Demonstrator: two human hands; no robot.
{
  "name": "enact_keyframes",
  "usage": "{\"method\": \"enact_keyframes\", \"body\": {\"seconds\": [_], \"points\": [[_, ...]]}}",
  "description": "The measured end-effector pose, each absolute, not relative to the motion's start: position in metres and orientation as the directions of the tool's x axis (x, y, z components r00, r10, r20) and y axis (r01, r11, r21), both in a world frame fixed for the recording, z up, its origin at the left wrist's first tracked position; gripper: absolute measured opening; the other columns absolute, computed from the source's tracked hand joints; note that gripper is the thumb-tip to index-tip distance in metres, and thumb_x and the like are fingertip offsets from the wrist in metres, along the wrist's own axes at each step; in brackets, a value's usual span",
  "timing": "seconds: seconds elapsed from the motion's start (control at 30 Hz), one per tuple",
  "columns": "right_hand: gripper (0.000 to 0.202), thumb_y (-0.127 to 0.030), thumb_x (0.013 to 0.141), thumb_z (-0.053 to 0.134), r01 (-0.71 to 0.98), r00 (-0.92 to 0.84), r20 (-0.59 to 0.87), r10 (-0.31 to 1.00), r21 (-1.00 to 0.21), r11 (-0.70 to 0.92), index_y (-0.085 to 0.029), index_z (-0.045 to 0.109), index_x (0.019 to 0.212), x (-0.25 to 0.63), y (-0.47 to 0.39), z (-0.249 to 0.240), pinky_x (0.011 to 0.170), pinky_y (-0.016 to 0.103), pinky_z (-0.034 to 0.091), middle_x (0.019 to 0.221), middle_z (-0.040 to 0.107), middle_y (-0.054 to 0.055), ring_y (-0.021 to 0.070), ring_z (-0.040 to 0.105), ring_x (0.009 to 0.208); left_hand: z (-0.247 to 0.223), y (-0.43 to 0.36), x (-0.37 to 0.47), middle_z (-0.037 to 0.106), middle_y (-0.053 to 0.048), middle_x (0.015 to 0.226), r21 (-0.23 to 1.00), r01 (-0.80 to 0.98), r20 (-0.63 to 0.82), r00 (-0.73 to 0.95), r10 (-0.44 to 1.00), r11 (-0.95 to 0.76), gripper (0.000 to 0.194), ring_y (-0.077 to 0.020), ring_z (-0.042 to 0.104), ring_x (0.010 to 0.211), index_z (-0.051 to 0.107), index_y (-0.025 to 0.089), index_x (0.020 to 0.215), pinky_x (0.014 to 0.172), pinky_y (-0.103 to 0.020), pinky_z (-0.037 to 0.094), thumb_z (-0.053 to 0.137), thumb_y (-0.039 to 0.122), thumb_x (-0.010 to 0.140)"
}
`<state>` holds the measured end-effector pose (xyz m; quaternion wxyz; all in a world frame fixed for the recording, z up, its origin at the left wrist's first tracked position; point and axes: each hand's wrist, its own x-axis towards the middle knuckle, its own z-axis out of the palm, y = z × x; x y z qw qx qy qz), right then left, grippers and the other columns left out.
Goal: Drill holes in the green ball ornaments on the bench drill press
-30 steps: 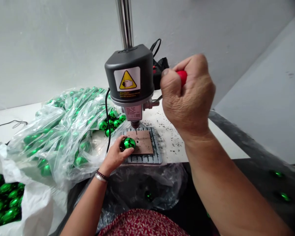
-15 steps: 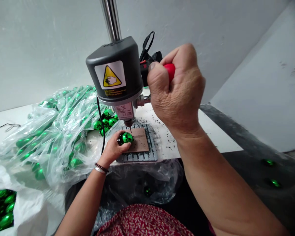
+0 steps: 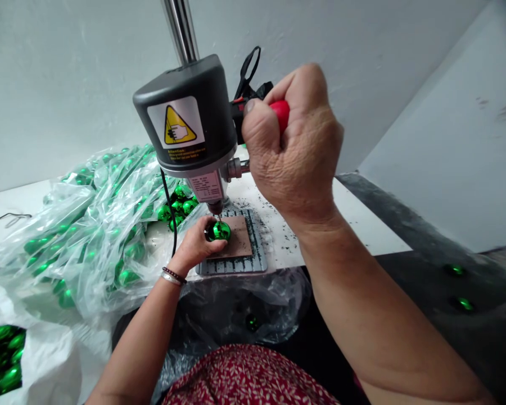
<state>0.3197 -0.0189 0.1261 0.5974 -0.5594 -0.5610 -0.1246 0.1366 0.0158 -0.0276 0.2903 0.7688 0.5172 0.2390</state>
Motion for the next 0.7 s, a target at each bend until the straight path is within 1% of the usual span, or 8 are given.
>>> {"method": "enact_keyframes", "body": {"seconds": [0.07,0.13,0.3,0.43,0.5,0.6,0.7], "points": [[0.02,-0.038,0.089,0.037,0.773,0.344,0.809,0.476,-0.532,0.345,-0.021,0.038,0.079,0.319,-0.019,0.126,0.065,0.025,0.041,0.079,0.05,0.003,0.011,0.049,0.07,-0.025,0.015,0.14,0.067,-0.005,0.105,0.68,0.67,0.042,0.369,0.928,-0.297,0.051,-0.0198,0.062,0.091,0.057,0.018,0.114,0.081,-0.031,0.051,0.072,0.03,0.066],[0.019,-0.038,0.089,0.038,0.776,0.348,0.807,0.476,-0.533,0.336,-0.021,0.038,0.079,0.319,-0.018,0.126,0.066,0.025,0.04,0.079,0.05,0.003,0.0113,0.048,0.071,-0.023,0.014,0.144,0.067,-0.005,0.106,0.695,0.667,0.006,0.369,0.929,-0.269,0.055,-0.0198,0.062,0.09,0.057,0.018,0.118,0.082,-0.032,0.05,0.073,0.03,0.067],[0.021,-0.04,0.088,0.04,0.777,0.314,0.835,0.451,-0.5,0.384,-0.021,0.037,0.08,0.323,-0.016,0.125,0.065,0.024,0.039,0.075,0.045,0.002,0.0098,0.045,0.068,-0.027,0.012,0.149,0.069,-0.005,0.111,0.75,0.633,-0.044,0.337,0.941,-0.191,0.065,-0.0218,0.063,0.1,0.057,0.016,0.127,0.092,-0.033,0.048,0.075,0.03,0.066],[0.02,-0.038,0.086,0.042,0.765,0.293,0.85,0.438,-0.483,0.426,-0.02,0.037,0.078,0.325,-0.015,0.124,0.066,0.023,0.039,0.072,0.042,0.0,0.0079,0.041,0.064,-0.033,0.011,0.148,0.068,-0.007,0.115,0.781,0.591,-0.017,0.339,0.941,-0.199,0.066,-0.0239,0.063,0.106,0.058,0.015,0.128,0.097,-0.035,0.047,0.076,0.03,0.066],[0.02,-0.037,0.087,0.041,0.767,0.291,0.86,0.419,-0.471,0.435,-0.019,0.038,0.079,0.325,-0.016,0.123,0.063,0.022,0.037,0.069,0.04,-0.002,0.0065,0.039,0.061,-0.035,0.011,0.148,0.068,-0.007,0.117,0.78,0.588,-0.001,0.343,0.939,-0.214,0.066,-0.0248,0.062,0.108,0.058,0.015,0.128,0.098,-0.036,0.046,0.077,0.028,0.066],[0.019,-0.035,0.087,0.042,0.797,0.267,0.881,0.391,-0.43,0.424,-0.017,0.04,0.079,0.323,-0.02,0.119,0.059,0.019,0.033,0.068,0.04,-0.003,0.0038,0.037,0.059,-0.034,0.01,0.148,0.067,-0.008,0.12,0.768,0.597,0.012,0.346,0.938,-0.23,0.064,-0.0253,0.061,0.11,0.059,0.015,0.127,0.1,-0.037,0.045,0.077,0.027,0.066],[0.017,-0.029,0.088,0.043,0.842,0.232,0.912,0.337,-0.362,0.4,-0.015,0.044,0.078,0.321,-0.026,0.111,0.057,0.016,0.03,0.067,0.041,-0.004,0.0011,0.037,0.058,-0.033,0.009,0.148,0.068,-0.008,0.118,0.765,0.587,0.037,0.368,0.929,-0.263,0.06,-0.0243,0.061,0.107,0.06,0.016,0.124,0.098,-0.036,0.045,0.077,0.026,0.067]]}}
